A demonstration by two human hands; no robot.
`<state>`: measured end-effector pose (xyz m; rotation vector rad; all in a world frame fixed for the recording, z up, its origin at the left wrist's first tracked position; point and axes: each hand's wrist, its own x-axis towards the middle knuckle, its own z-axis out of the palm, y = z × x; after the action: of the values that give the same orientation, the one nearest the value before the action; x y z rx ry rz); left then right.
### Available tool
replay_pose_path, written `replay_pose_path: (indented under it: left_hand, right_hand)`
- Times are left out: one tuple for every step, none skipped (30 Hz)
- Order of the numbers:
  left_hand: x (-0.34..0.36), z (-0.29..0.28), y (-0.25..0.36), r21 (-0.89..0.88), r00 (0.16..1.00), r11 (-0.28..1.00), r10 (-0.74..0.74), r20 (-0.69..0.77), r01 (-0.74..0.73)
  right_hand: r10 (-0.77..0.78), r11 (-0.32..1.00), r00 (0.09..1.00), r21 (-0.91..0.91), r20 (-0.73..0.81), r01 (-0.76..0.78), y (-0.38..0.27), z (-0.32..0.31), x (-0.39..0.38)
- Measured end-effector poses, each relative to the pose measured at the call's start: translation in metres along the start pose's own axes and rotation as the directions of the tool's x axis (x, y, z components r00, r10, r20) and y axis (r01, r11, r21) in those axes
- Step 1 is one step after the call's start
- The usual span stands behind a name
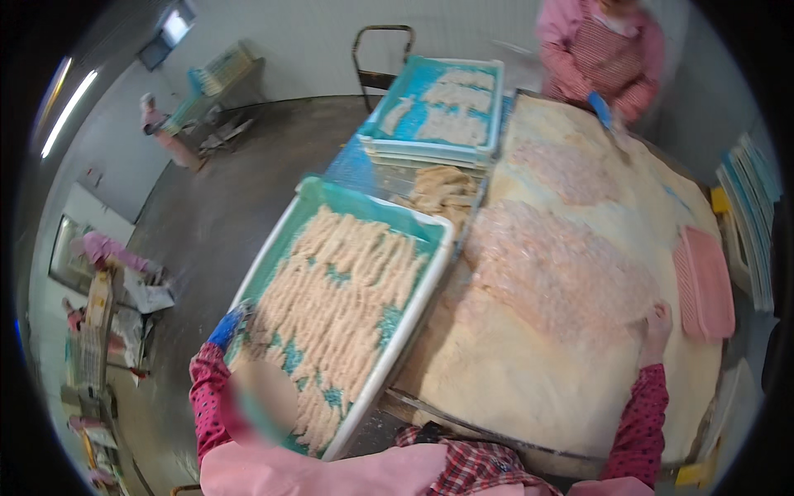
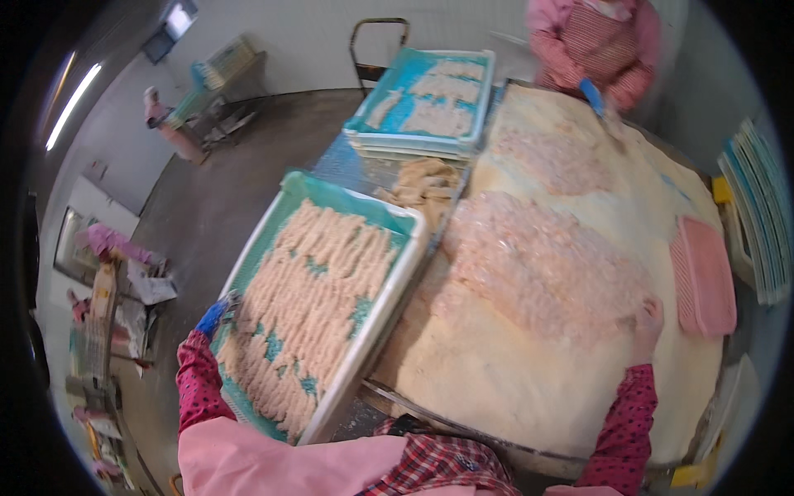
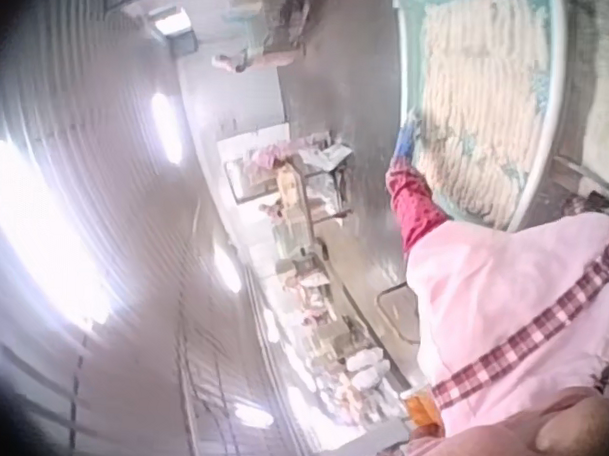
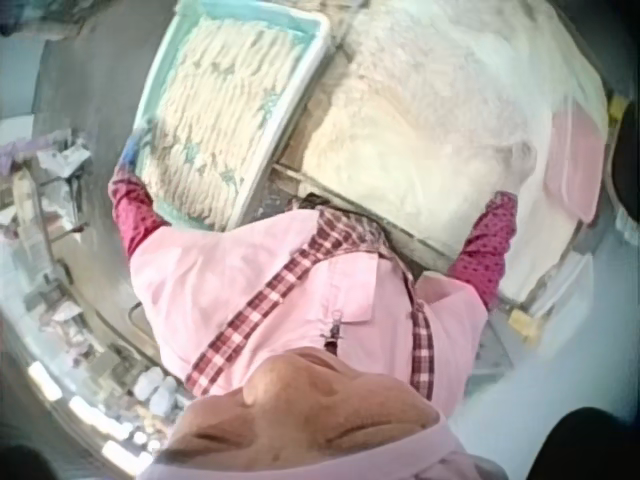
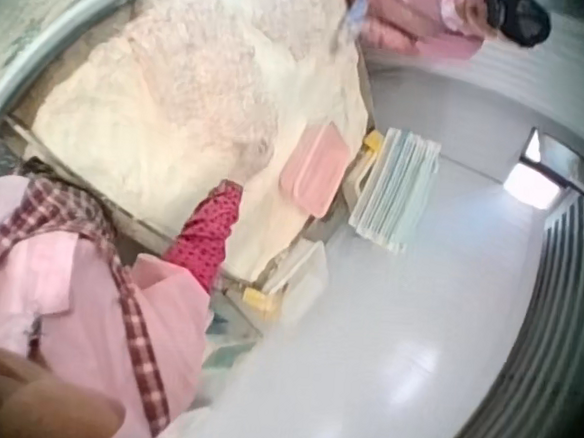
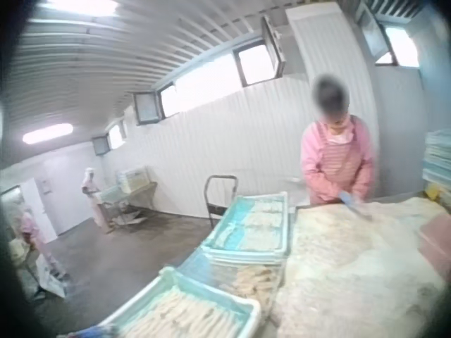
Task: The person repeatedly pinches small portions of dough from a large pile on a floured table, rolls them into thin strips, and places them into a green plastic tray. A coworker performs the same task at the opposite side of the table. The camera wearer occasionally moves a filled tray aside and brings a new empty tray into position.
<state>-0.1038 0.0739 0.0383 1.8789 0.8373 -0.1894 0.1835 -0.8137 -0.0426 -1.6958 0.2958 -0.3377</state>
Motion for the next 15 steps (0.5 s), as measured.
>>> replay_pose_path:
  left_hand:
    - [0.011,-0.006,-0.019,0.249,0.993,0.966,0.096,-0.071,-0.076]
    - [0.016,-0.018,-0.046,0.487,0.972,0.866,0.198,-0.123,-0.115]
    - [0.023,0.013,-0.042,0.427,0.944,0.882,0.289,-0.158,-0.199]
    - [0.012,0.052,-0.014,0.213,0.916,0.929,0.345,-0.206,-0.302]
    - [0.0,0.086,0.015,0.095,0.886,0.913,0.408,-0.218,-0.397]
    - [-0.01,0.124,0.041,0.035,0.856,0.877,0.476,-0.201,-0.479]
    - [-0.023,0.155,0.059,0.074,0.81,0.825,0.564,-0.161,-0.56]
    - [-0.036,0.186,0.078,0.103,0.753,0.762,0.647,-0.117,-0.639]
    - [-0.06,0.226,0.108,0.188,0.72,0.714,0.693,-0.05,-0.674]
    - [-0.081,0.264,0.135,0.162,0.669,0.653,0.74,0.07,-0.74]
    - [-0.102,0.31,0.165,0.082,0.644,0.64,0.745,0.175,-0.764]
    - [-0.108,0.336,0.173,0.028,0.614,0.623,0.76,0.213,-0.782]
    - [-0.112,0.37,0.165,0.124,0.615,0.605,0.749,0.247,-0.787]
    - [-0.105,0.399,0.146,0.13,0.699,0.704,0.632,0.335,-0.698]
    - [-0.103,0.436,0.141,0.195,0.748,0.804,0.393,0.535,-0.562]
  right_hand:
    - [-0.183,0.972,0.982,-0.157,-0.04,0.175,0.009,-0.015,0.001]
    - [-0.124,0.992,0.991,-0.011,-0.052,0.123,-0.019,0.018,-0.034]
    - [-0.049,0.873,0.995,-0.48,0.087,0.084,-0.013,0.004,-0.042]
    - [-0.183,0.841,0.948,-0.457,0.261,0.289,-0.062,0.031,-0.094]
    - [-0.08,0.832,0.946,-0.502,0.314,0.237,-0.076,0.043,-0.131]
    - [-0.008,0.851,0.859,-0.448,0.513,0.275,-0.048,0.031,-0.15]
    - [-0.054,0.669,0.62,-0.432,0.783,0.604,-0.051,0.034,-0.167]
    - [-0.097,0.697,0.508,-0.306,0.856,0.648,-0.053,0.029,-0.18]
    - [-0.145,0.722,0.386,-0.169,0.911,0.671,-0.053,0.019,-0.192]
    - [-0.082,0.814,0.631,-0.314,0.771,0.489,-0.043,-0.003,-0.194]
    - [0.013,0.875,0.828,-0.407,0.56,0.261,-0.026,-0.035,-0.197]
    - [0.127,0.915,0.937,-0.404,0.326,0.017,-0.019,-0.043,-0.202]
    - [0.162,0.865,0.943,-0.502,0.291,0.006,-0.02,-0.048,-0.204]
    - [0.189,0.817,0.942,-0.577,0.277,0.006,-0.022,-0.041,-0.205]
    - [0.216,0.752,0.947,-0.659,0.237,-0.006,-0.022,-0.038,-0.209]
